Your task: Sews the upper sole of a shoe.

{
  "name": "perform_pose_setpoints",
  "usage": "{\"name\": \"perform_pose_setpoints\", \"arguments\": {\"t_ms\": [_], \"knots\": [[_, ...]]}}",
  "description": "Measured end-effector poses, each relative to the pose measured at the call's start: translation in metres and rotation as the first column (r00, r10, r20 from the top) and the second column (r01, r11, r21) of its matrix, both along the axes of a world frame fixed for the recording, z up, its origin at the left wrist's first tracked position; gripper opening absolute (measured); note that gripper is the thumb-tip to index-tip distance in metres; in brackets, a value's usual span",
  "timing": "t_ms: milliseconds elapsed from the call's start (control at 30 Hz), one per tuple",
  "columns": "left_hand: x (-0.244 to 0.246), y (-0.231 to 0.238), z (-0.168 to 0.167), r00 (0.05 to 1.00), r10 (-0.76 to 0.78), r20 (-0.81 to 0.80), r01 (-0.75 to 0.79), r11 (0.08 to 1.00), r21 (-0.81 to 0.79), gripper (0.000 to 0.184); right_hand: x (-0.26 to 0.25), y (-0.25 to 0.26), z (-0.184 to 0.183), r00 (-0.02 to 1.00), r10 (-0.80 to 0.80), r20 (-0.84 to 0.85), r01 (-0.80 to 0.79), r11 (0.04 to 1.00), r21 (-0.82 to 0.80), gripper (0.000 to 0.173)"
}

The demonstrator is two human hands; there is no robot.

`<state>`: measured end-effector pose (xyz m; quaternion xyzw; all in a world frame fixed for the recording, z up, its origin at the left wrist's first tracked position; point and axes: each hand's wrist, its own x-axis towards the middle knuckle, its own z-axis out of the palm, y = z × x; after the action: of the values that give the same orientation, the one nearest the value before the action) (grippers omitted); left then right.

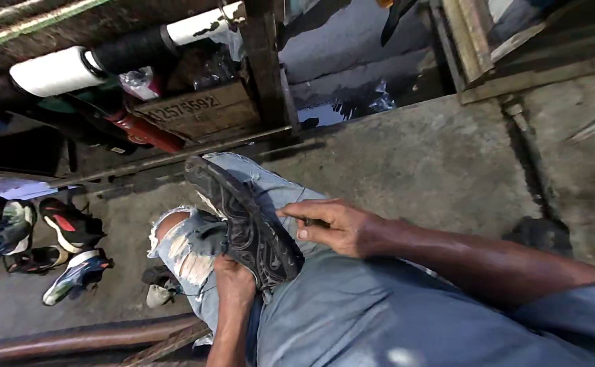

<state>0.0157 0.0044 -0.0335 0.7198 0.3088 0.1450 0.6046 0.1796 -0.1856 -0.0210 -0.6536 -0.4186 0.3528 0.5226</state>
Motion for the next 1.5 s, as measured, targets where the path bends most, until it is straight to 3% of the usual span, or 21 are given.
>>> {"name": "perform_pose_setpoints", "arguments": {"t_ms": [33,100,167,200,300,367,500,733,867,1133,1500], "knots": [[-0.003,0.004,0.002,1.000,0.004,-0.010,-0.004,0.999,-0.047,0.014,0.000,-0.001,0.003,0.999,0.016,0.031,-0.015,0.999,-0.033,0.038],[-0.017,0.020,0.006,0.994,-0.063,0.091,0.088,0.945,-0.314,0.020,0.000,-0.004,0.012,0.996,0.061,0.062,-0.054,0.993,-0.110,0.036],[-0.028,0.036,0.006,0.942,-0.136,0.308,0.290,0.790,-0.539,0.047,-0.001,-0.005,0.019,0.987,0.102,0.125,-0.087,0.988,-0.124,0.033],[-0.029,0.039,0.006,0.917,-0.171,0.359,0.357,0.753,-0.552,0.056,-0.003,-0.006,0.019,0.979,0.116,0.167,-0.100,0.990,-0.100,0.034],[-0.023,0.025,0.011,0.931,-0.214,0.295,0.336,0.817,-0.469,0.056,-0.006,-0.004,0.015,0.961,0.124,0.248,-0.111,0.992,-0.065,0.039],[-0.014,0.011,0.015,0.959,-0.142,0.244,0.244,0.852,-0.463,0.042,-0.009,-0.002,0.013,0.955,0.094,0.280,-0.088,0.996,-0.035,0.036],[-0.009,0.006,0.016,0.966,-0.113,0.233,0.217,0.842,-0.493,0.026,-0.008,-0.001,0.014,0.940,0.088,0.329,-0.068,0.995,-0.073,0.037],[-0.008,0.005,0.014,0.962,-0.128,0.243,0.232,0.853,-0.468,0.021,-0.007,0.002,0.017,0.918,0.092,0.385,-0.067,0.995,-0.077,0.035],[-0.008,0.005,0.014,0.962,-0.132,0.240,0.232,0.859,-0.457,0.019,-0.004,0.004,0.023,0.861,0.104,0.497,-0.069,0.994,-0.088,0.034],[-0.004,-0.002,0.019,0.956,-0.235,0.175,0.277,0.920,-0.276,0.009,0.010,0.015,0.048,0.719,0.296,0.629,-0.142,0.948,-0.284,0.024],[-0.001,-0.002,0.018,0.943,-0.296,0.149,0.321,0.930,-0.181,0.008,0.014,0.031,0.047,0.702,0.418,0.576,-0.211,0.896,-0.392,0.018]]}}
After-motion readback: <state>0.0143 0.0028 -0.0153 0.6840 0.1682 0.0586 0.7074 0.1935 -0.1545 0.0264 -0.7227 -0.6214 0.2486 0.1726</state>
